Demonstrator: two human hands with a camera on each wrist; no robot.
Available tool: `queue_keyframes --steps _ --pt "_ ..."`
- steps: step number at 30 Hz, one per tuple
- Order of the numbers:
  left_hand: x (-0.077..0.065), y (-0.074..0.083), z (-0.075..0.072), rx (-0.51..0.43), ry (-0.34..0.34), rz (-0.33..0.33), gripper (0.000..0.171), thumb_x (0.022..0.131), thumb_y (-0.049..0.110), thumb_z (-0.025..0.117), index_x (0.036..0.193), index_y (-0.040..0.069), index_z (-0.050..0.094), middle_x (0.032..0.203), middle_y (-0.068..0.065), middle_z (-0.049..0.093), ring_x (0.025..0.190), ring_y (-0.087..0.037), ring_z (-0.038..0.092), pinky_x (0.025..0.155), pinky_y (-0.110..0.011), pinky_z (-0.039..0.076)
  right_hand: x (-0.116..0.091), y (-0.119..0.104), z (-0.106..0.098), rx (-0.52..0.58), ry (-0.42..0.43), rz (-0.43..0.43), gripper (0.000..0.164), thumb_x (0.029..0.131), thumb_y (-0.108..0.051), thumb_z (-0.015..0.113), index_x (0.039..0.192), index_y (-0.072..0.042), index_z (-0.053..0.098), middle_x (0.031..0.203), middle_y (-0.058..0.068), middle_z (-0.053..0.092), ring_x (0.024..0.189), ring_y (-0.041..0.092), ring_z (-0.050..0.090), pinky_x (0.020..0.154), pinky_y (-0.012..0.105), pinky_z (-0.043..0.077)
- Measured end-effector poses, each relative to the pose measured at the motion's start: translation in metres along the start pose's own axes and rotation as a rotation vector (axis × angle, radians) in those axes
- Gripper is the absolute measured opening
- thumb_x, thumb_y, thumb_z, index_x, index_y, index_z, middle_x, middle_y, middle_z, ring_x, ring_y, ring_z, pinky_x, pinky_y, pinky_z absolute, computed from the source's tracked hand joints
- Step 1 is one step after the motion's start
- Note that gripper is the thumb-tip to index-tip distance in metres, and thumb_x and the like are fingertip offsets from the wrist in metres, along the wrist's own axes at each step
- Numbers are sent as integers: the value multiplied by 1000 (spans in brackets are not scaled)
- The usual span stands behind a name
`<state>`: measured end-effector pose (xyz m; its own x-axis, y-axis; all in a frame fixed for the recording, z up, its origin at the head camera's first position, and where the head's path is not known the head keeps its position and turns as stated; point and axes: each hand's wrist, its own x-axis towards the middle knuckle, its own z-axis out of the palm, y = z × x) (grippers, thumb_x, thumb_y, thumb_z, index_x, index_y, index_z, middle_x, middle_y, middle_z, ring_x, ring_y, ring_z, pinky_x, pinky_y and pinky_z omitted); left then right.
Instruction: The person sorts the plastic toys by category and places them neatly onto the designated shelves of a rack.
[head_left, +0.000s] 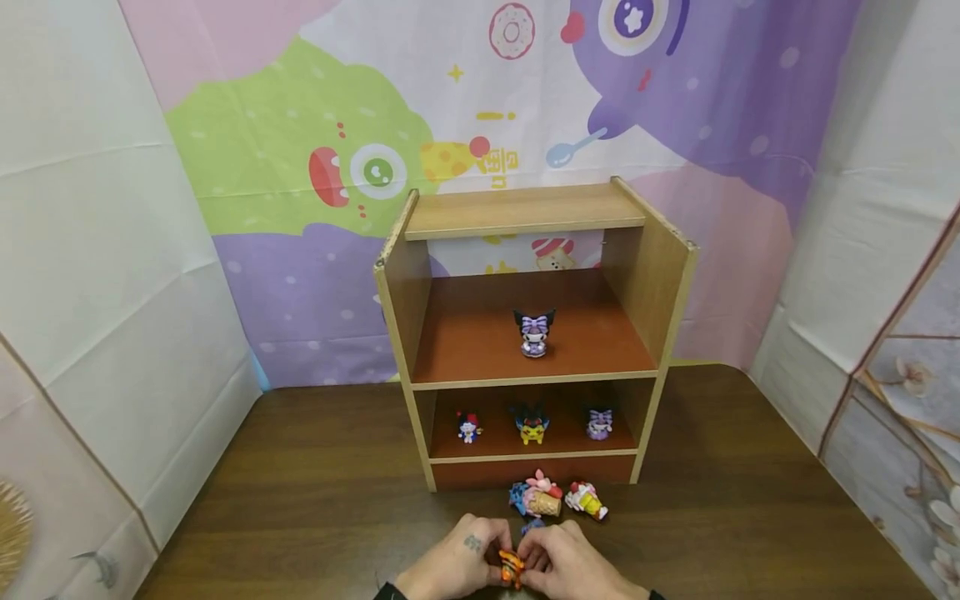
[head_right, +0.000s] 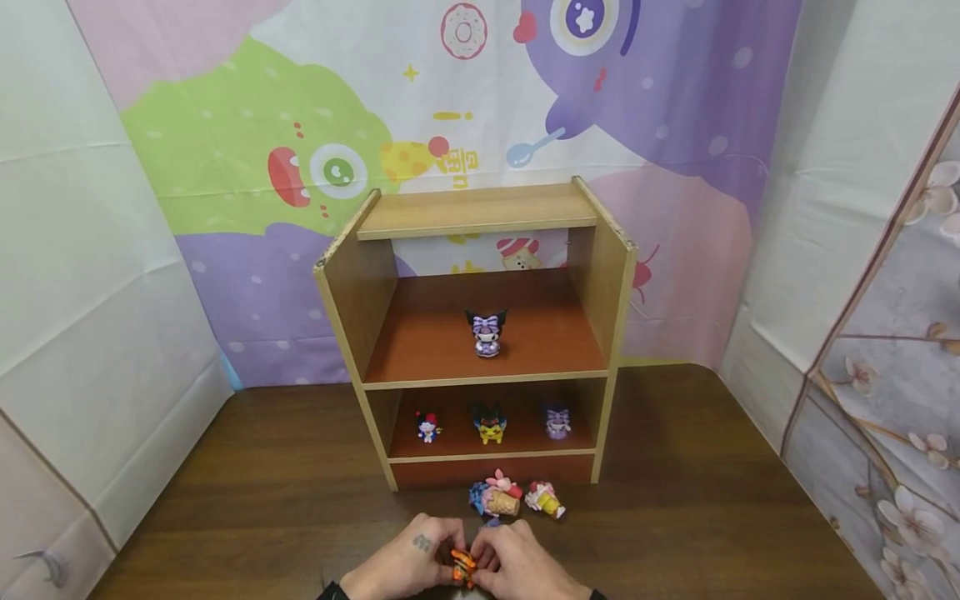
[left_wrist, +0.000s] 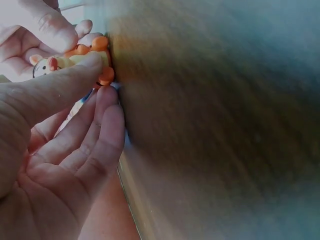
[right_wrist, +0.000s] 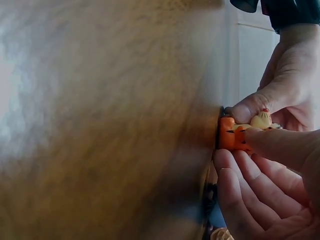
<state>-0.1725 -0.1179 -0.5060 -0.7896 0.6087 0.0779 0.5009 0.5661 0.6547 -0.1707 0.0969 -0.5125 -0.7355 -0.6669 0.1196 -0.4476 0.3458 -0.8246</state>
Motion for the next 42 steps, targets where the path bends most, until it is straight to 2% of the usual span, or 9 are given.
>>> queue_keyframes --steps 4,8,14,17,21,23,28,36,42 --pt "-2 1 -3 -107 6 -31 20 80 -1 82 84 13 67 77 12 68 69 8 55 63 -13 48 2 -4 -1 -17 21 28 9 89 -9 77 95 -4 73 79 -2 75 70 -3 65 62 18 53" --pt "-2 4 -12 -178 63 -43 13 86 0 78 87 10 71 81 4 74 73 6 62 66 -15 51 5 -11 -3 -62 121 12 10 90 -9 76 98 -3 73 80 -3 73 71 -3 64 61 19 53" --pt "-1 11 -26 -180 208 -14 10 87 2 78 91 9 71 83 0 76 73 3 64 65 -17 53 11 -23 -5 -34 308 -46 4 90 -4 74 93 -7 74 84 1 74 69 1 67 61 21 56" --pt "-1 18 -33 -151 304 -18 12 85 2 78 91 10 71 83 0 75 73 2 64 64 -18 53 16 -31 -7 -68 401 -86 8 89 -5 76 90 -13 75 85 -2 75 70 1 69 68 20 56" --pt "0 30 -43 -118 423 -40 12 85 2 78 90 11 72 82 3 73 73 0 63 63 -20 52 26 -44 -15 -111 493 -146 8 87 -5 79 90 -12 75 86 -2 77 73 2 71 70 19 57" --pt "1 35 -49 -93 465 -31 10 85 3 78 91 10 73 82 2 73 73 -2 64 63 -21 53 31 -51 -21 -98 504 -172 8 86 -4 79 90 -9 75 86 2 77 74 5 72 64 19 58" --pt "5 50 -69 -52 535 14 7 87 3 77 93 6 75 85 0 75 76 -7 69 66 -22 56 42 -67 -38 -126 518 -216 6 87 -5 79 91 -5 75 86 4 78 71 6 72 62 19 57" --pt "12 73 -107 -24 661 41 10 86 4 79 96 5 78 84 -1 76 76 -10 71 64 -22 56 63 -102 -66 -214 562 -276 6 87 -5 79 93 -6 75 86 2 77 73 7 72 65 24 59" --pt "18 80 -131 24 751 74 11 87 4 79 98 2 78 82 -3 75 71 -11 70 63 -22 56 84 -125 -83 -227 549 -257 7 89 -7 77 95 -5 74 88 3 77 72 8 71 65 22 57"
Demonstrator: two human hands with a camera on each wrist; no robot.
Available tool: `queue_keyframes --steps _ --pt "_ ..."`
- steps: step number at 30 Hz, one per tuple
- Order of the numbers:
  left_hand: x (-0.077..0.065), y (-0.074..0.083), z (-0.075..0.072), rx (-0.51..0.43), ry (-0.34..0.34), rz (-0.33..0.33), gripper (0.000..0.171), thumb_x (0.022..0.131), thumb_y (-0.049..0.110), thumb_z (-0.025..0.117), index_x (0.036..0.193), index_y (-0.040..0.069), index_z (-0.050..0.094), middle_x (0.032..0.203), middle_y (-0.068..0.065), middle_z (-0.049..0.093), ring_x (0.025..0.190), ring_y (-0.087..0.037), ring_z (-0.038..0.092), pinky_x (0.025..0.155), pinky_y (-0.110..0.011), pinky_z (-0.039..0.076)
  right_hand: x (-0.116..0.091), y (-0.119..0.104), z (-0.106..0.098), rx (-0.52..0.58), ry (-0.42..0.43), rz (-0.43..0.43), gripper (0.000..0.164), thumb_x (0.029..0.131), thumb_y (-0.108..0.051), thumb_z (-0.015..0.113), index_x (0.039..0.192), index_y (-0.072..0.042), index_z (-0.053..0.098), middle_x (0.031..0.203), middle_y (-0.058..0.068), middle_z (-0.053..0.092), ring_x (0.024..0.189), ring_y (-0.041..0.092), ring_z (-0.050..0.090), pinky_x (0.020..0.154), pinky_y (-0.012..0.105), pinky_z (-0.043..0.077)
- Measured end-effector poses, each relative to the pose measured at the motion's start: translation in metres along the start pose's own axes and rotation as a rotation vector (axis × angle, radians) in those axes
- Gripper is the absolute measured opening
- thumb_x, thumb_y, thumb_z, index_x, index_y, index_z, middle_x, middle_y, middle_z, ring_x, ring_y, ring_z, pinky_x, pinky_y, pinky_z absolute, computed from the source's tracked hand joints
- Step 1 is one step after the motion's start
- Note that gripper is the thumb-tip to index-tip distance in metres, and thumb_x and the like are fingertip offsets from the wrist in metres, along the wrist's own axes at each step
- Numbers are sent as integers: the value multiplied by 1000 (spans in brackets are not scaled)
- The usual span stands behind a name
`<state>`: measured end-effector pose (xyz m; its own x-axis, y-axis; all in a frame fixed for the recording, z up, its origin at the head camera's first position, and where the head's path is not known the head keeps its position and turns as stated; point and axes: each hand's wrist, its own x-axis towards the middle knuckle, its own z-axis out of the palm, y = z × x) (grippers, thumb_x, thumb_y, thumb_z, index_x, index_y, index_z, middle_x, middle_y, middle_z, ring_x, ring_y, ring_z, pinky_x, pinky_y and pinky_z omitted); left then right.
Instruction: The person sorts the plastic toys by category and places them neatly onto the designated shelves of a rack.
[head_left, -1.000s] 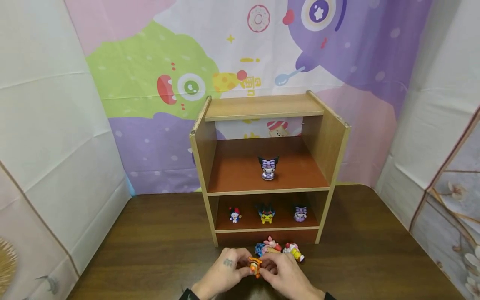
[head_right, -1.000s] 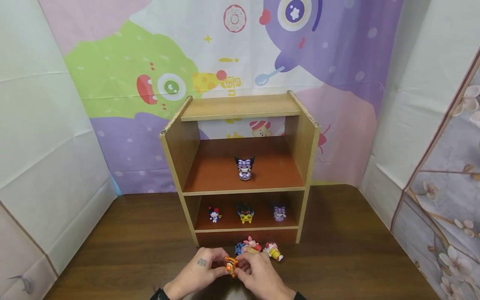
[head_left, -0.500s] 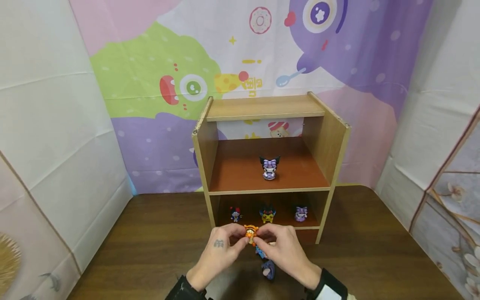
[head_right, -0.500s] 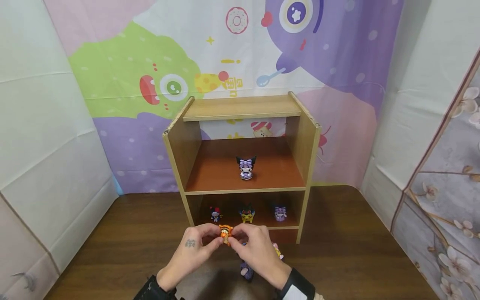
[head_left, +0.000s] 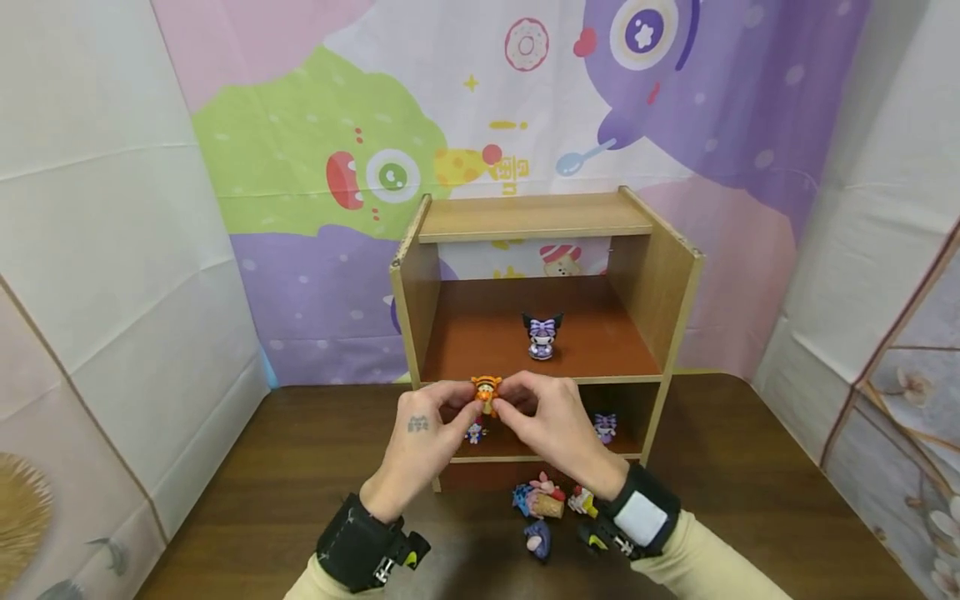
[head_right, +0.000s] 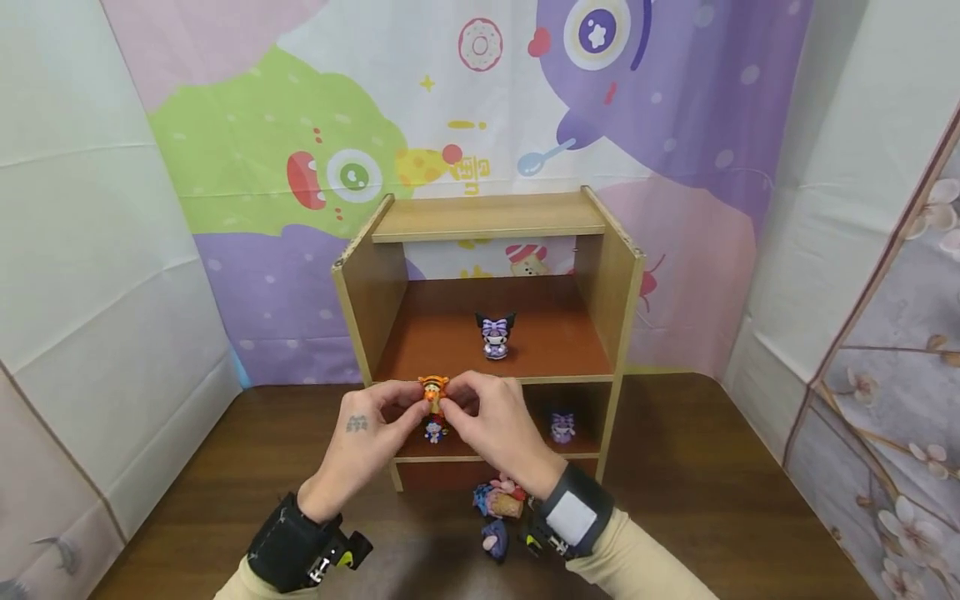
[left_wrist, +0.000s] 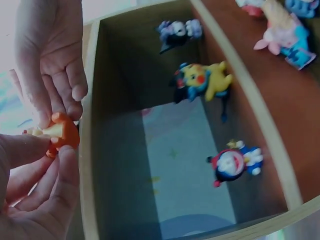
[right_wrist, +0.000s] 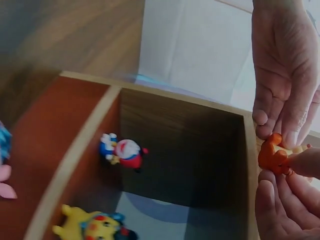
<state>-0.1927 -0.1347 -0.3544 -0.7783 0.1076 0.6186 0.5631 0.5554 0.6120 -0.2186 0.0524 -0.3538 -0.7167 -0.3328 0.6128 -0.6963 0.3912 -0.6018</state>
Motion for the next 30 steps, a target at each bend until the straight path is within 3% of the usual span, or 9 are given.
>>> queue_keyframes --steps 7,14,23,30 --pt "19 5 -8 82 81 -35 14 91 6 75 103 -1 77 85 -8 77 69 -14 70 59 -23 53 30 -7 4 -35 24 13 7 90 -9 76 95 -4 75 87 6 77 68 10 69 63 24 57" --pt "33 5 0 194 123 -69 14 93 5 72 104 -3 77 88 -12 78 75 -18 74 60 -30 57 47 -4 13 -91 46 41 9 90 -8 74 95 -1 75 87 8 77 70 15 72 65 29 59" --pt "38 8 14 322 181 -131 10 93 4 72 100 0 78 89 -13 78 75 -24 75 61 -39 59 56 -1 17 -166 41 36 8 91 -7 71 93 0 75 85 9 78 70 17 72 63 30 56" --pt "41 6 20 393 200 -142 12 94 5 71 103 -1 76 92 -16 77 78 -33 75 62 -45 59 65 -2 18 -201 14 26 9 90 -6 71 92 1 74 85 11 77 69 18 72 62 29 57"
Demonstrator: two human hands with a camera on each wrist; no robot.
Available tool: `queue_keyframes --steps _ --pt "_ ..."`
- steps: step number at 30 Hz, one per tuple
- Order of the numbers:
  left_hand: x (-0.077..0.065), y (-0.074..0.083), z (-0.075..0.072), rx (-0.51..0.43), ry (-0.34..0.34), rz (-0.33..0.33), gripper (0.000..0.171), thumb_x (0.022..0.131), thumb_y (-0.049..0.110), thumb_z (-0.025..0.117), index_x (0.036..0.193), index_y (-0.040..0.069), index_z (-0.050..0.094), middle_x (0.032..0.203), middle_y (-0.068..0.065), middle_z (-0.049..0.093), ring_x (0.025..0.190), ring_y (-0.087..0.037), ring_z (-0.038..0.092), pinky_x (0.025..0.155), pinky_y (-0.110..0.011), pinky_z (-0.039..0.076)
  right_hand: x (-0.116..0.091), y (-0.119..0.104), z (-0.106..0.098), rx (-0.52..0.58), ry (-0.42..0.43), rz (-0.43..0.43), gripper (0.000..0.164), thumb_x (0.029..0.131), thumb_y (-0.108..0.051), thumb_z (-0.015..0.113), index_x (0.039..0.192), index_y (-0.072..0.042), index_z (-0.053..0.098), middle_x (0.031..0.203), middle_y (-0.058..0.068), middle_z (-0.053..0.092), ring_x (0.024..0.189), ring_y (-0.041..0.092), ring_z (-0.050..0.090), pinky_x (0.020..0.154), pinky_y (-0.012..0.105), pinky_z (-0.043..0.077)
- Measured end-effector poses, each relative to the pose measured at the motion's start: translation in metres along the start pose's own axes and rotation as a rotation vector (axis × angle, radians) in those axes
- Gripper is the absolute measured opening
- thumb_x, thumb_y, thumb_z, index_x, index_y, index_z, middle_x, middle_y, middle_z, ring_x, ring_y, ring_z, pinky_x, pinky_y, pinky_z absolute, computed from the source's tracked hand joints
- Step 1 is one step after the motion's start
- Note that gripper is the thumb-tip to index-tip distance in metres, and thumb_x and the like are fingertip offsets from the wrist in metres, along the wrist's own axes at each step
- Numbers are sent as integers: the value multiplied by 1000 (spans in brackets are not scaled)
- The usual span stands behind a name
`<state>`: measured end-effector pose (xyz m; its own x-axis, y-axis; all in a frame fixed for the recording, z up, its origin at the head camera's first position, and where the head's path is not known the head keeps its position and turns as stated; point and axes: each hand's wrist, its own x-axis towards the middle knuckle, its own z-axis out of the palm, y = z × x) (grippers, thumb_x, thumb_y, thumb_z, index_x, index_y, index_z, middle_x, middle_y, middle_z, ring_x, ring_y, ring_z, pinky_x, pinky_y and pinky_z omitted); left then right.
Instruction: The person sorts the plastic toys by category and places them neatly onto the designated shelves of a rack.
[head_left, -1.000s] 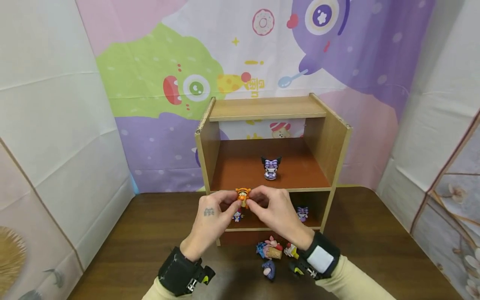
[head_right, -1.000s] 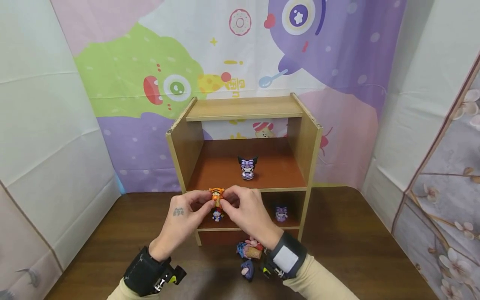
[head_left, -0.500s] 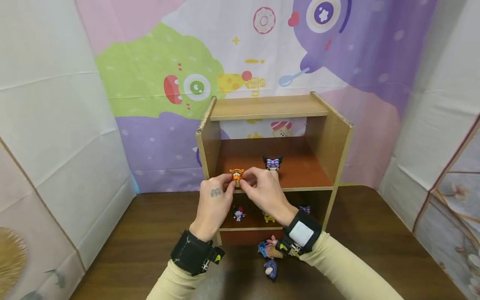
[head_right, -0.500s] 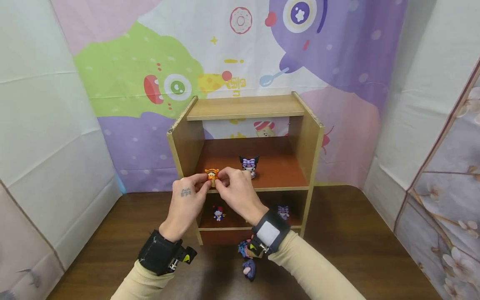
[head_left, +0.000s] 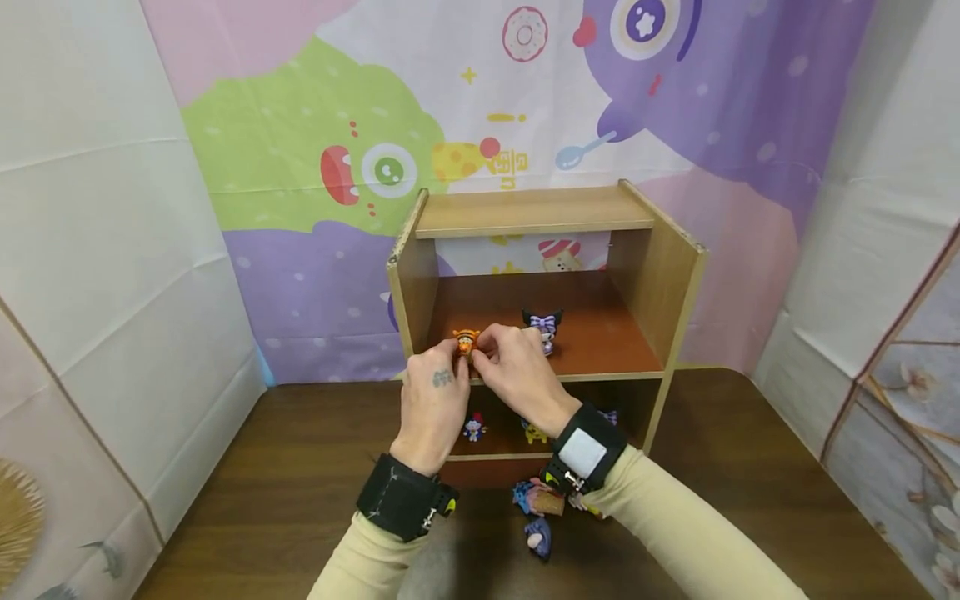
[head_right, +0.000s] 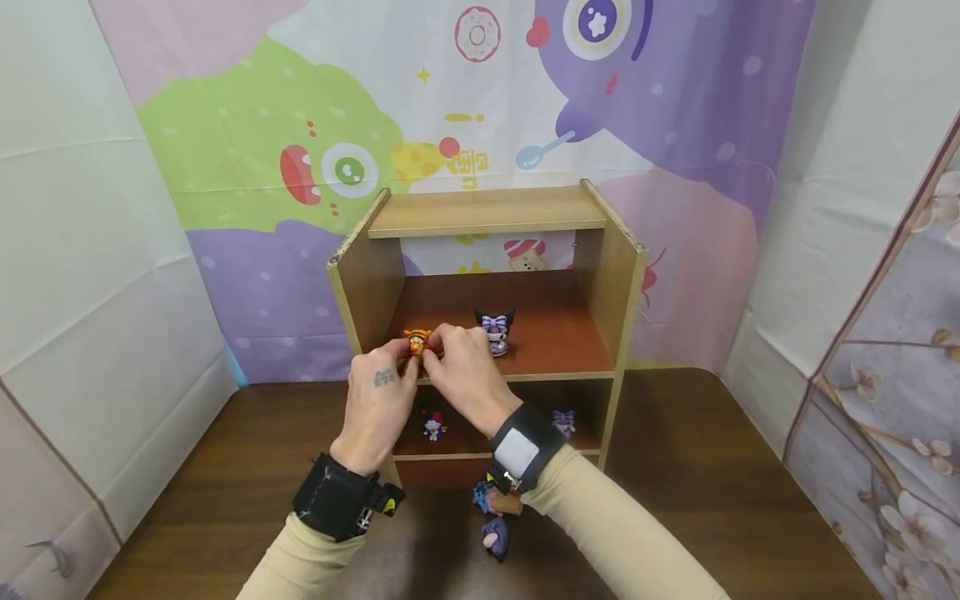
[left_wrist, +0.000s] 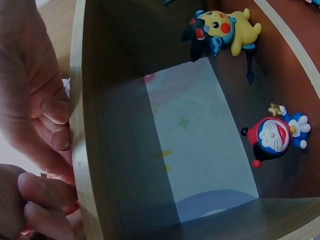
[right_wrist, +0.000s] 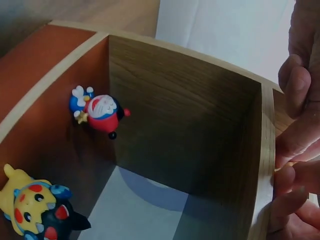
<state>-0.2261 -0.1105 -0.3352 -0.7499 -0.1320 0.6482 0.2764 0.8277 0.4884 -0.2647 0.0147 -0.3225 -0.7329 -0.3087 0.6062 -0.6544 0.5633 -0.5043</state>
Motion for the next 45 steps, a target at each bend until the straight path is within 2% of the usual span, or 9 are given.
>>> queue_keyframes --steps 8,13,20,31,35,38,42,45 --pt "1 -2 6 42 23 -13 7 95 4 69 97 -1 73 88 -18 75 76 -40 73 59 -51 57 7 -1 5 -23 -16 18 9 93 -5 69 93 3 73 90 14 78 76 22 74 65 31 59" --pt "2 -3 7 45 22 -28 9 96 4 68 99 -1 74 89 -19 75 77 -40 73 60 -51 58 8 -1 9 -40 -13 27 9 93 -6 70 95 3 73 92 13 78 78 23 74 67 32 60" --pt "2 -5 7 40 27 -16 11 96 7 69 100 -1 74 91 -18 76 78 -39 74 62 -51 58 10 1 9 -42 -2 37 12 93 -9 71 97 2 75 94 13 78 83 25 75 71 34 60" --pt "-1 -9 6 22 25 8 15 95 8 71 104 -3 74 93 -19 77 79 -38 74 65 -50 59 4 2 7 7 18 58 16 89 -10 75 99 3 75 94 14 78 75 21 76 66 33 60" --pt "-4 -10 5 37 46 41 16 95 10 71 105 -2 75 92 -18 77 76 -37 74 63 -49 59 -3 4 4 43 78 28 15 87 -8 76 99 2 74 88 13 78 64 17 72 62 32 58" --pt "-10 -11 3 24 67 72 20 95 11 72 109 -3 74 95 -18 77 78 -36 74 64 -49 59 -12 8 2 61 145 -27 13 87 -6 77 97 1 74 83 10 76 60 13 69 60 29 56" --pt "-28 -12 -3 -67 143 109 22 91 10 75 109 -2 73 96 -14 76 77 -28 73 63 -42 59 -34 18 -7 98 179 -94 11 87 -6 78 96 -2 74 79 6 74 60 8 65 58 24 54" --pt "-44 -13 -7 -149 180 148 13 89 6 77 101 2 73 84 -6 69 67 -17 66 57 -32 54 -57 32 -19 115 173 -86 9 86 -5 80 93 -5 74 75 0 71 57 3 61 54 21 50"
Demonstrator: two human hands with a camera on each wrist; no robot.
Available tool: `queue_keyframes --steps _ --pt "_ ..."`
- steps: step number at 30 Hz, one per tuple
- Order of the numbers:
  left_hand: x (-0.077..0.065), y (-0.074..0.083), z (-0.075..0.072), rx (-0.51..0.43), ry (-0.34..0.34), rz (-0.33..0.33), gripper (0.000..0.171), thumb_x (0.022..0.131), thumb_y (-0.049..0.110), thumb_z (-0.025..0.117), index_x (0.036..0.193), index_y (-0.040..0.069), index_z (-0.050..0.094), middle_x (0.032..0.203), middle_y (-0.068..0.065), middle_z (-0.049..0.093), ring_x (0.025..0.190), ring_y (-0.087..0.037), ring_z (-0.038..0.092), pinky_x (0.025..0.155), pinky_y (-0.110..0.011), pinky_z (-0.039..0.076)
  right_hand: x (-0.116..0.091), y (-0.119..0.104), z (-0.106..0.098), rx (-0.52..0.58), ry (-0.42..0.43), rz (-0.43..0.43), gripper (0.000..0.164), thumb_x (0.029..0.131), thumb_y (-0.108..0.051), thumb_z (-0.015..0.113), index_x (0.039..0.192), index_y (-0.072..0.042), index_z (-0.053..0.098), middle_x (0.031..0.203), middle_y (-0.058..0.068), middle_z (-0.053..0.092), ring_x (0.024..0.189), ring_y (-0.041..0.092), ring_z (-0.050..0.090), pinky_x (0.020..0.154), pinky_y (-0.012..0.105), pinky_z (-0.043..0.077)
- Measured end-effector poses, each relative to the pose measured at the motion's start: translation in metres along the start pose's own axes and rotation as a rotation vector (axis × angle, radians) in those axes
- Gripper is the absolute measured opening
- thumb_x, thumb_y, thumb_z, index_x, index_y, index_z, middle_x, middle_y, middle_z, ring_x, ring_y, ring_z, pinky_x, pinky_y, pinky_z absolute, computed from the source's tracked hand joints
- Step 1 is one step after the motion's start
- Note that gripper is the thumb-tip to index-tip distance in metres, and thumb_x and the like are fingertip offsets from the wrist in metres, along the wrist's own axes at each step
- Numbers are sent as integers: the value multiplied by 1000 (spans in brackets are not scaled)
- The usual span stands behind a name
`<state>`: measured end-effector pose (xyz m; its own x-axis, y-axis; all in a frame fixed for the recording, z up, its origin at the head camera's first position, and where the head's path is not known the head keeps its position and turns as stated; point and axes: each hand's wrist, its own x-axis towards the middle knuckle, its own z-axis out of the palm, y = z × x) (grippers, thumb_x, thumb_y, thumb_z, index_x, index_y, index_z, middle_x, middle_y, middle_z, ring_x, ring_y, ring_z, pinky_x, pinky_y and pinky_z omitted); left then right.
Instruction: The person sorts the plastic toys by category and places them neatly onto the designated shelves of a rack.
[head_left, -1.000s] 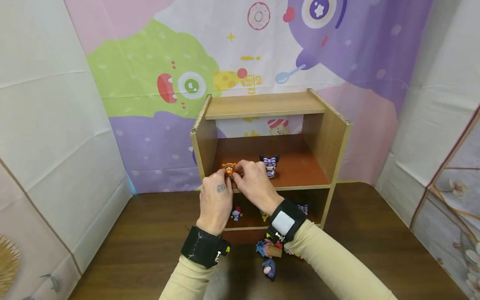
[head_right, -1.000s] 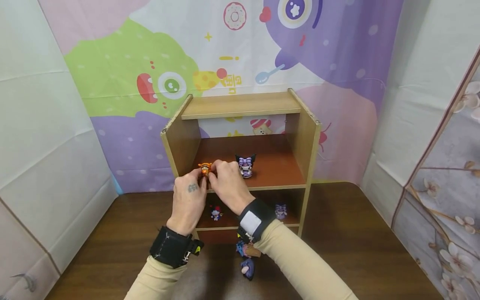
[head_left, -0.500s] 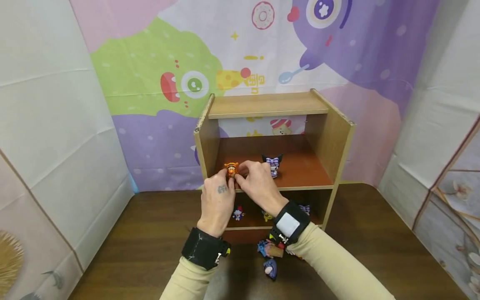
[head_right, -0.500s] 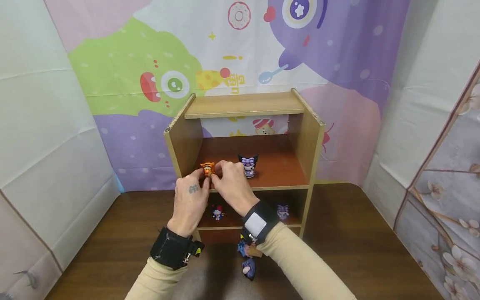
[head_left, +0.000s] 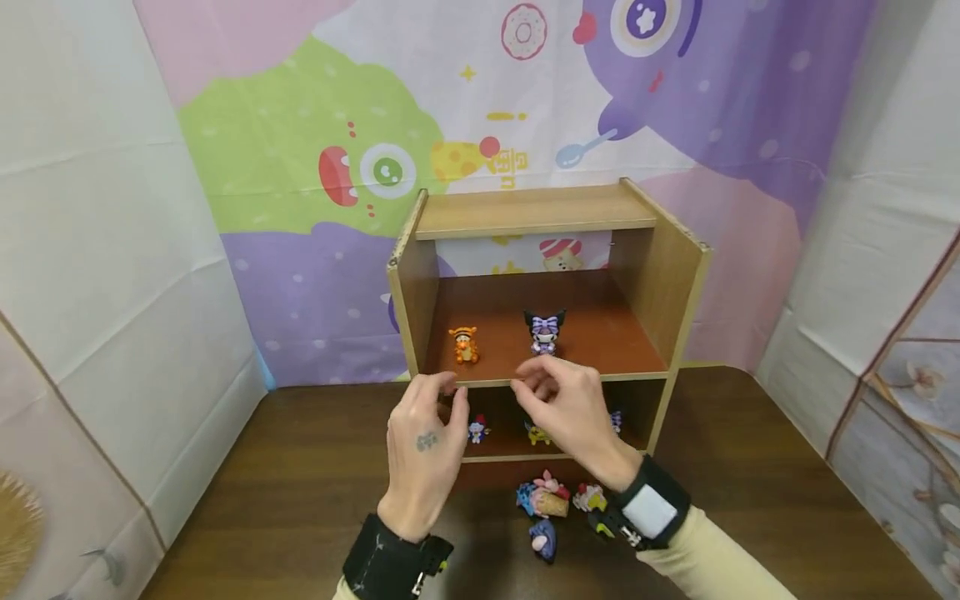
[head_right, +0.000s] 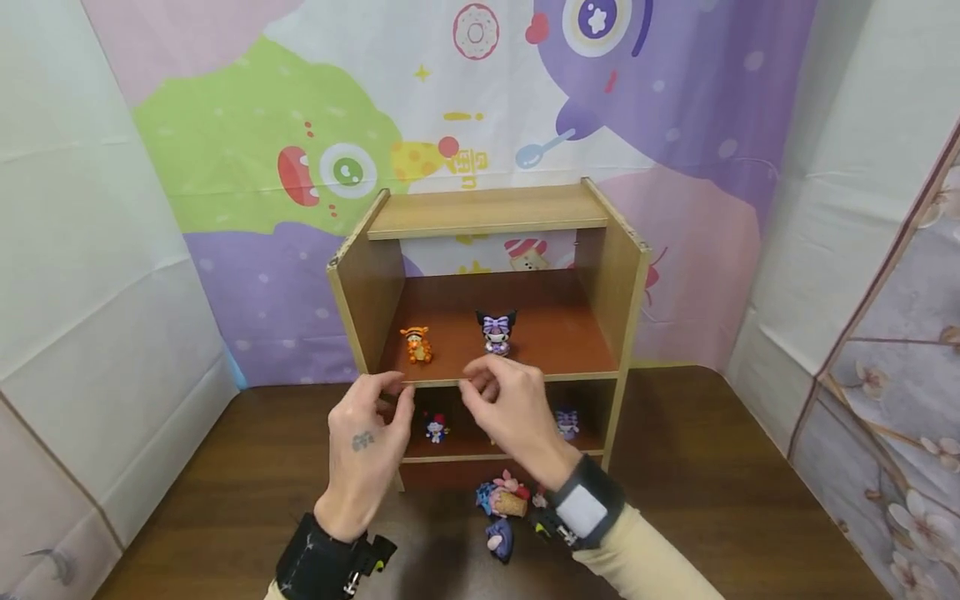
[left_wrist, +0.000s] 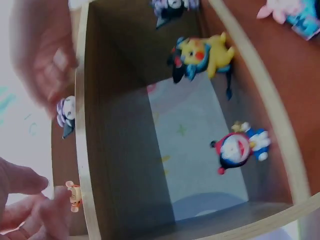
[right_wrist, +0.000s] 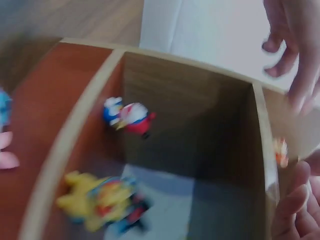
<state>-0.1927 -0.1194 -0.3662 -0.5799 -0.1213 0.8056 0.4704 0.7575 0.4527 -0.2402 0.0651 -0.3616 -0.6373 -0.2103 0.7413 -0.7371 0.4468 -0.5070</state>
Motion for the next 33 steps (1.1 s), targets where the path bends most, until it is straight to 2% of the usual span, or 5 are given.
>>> queue_keyframes --steps 4,9,19,26,33 --pt "-20 -2 -1 -71 -107 -42 5 88 7 76 89 8 72 71 4 61 58 -5 55 52 -21 45 -33 22 -16 -33 -40 96 10 85 -3 80 88 -9 73 69 -6 67 55 0 56 51 20 46" --pt "-36 -8 16 -72 -355 -229 10 92 15 73 83 12 74 68 7 65 52 -1 50 47 -21 41 -61 45 -24 -78 -187 208 3 88 -9 77 89 -9 74 71 -8 68 59 -1 56 54 21 47" --pt "-83 -37 53 -206 -926 -514 22 94 16 69 79 1 71 57 -3 60 46 -12 53 43 -26 43 -113 63 3 -94 -531 186 7 90 -4 74 96 -8 76 90 0 75 77 5 67 66 24 55" --pt "-102 -45 67 -307 -991 -681 16 94 9 68 83 -2 64 66 -9 67 50 -15 61 44 -29 51 -125 67 15 -194 -589 173 9 87 -10 80 95 -9 75 90 -2 71 80 7 64 69 27 54" --pt "-109 -45 76 -321 -971 -655 11 89 2 70 79 2 66 63 -6 64 48 -14 61 41 -27 49 -132 71 23 -151 -516 216 11 87 -10 81 93 -7 73 83 0 73 72 6 66 63 23 54"
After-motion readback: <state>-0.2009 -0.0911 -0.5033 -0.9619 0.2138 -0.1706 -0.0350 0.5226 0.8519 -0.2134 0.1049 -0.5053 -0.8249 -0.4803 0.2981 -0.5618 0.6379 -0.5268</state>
